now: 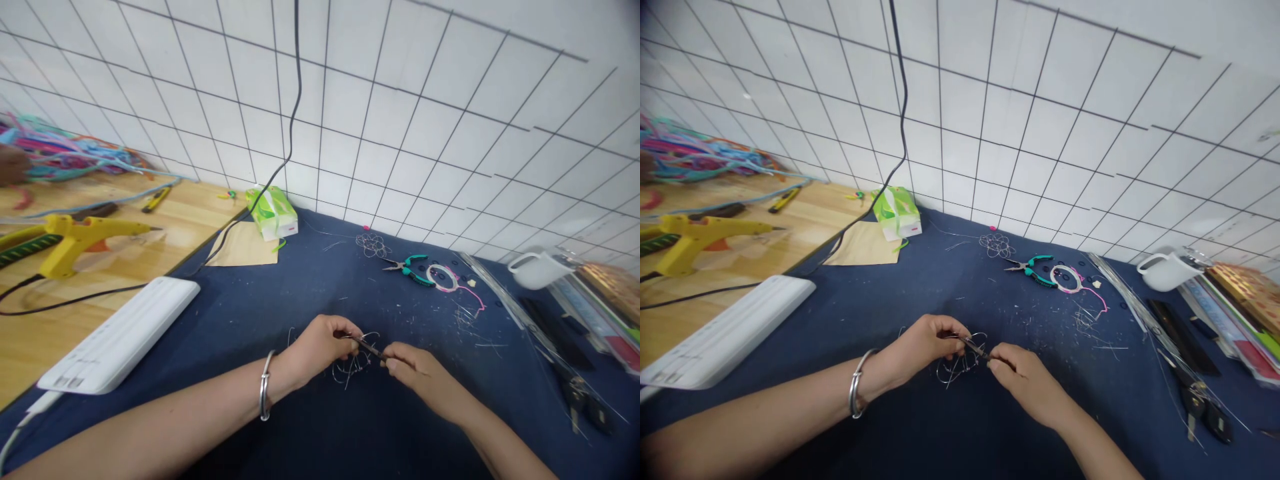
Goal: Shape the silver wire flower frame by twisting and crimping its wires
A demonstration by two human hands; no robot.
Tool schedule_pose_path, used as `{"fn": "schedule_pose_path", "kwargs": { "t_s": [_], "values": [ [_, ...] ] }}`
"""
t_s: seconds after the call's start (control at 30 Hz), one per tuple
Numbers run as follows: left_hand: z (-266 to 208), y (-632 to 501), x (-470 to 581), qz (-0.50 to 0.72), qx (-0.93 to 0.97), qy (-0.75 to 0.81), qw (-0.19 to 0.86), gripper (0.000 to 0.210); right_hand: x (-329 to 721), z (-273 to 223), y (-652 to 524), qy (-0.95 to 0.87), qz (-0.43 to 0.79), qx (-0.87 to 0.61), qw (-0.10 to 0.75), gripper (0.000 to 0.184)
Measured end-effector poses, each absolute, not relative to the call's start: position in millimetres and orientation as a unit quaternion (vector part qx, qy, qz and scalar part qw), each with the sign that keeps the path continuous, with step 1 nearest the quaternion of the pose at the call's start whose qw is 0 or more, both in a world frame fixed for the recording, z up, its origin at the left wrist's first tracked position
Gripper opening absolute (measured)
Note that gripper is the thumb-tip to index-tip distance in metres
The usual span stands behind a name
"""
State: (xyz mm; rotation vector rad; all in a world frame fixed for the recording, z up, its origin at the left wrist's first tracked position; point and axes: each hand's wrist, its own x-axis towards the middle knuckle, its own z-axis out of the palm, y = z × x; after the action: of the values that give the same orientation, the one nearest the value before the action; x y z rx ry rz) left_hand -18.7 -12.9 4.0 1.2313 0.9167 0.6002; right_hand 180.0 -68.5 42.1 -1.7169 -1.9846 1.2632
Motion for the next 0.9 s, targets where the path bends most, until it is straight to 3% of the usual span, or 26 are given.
{"fn": "schedule_pose_path", "kwargs": {
  "t_s": [0.9],
  "values": [
    [-3.7, -8.1, -20.1, 0.278, 0.515, 0.396, 0.708, 0.008, 187.3, 36.1, -66.4, -0.648, 0.490, -0.572, 0.115, 0.029]
  ]
}}
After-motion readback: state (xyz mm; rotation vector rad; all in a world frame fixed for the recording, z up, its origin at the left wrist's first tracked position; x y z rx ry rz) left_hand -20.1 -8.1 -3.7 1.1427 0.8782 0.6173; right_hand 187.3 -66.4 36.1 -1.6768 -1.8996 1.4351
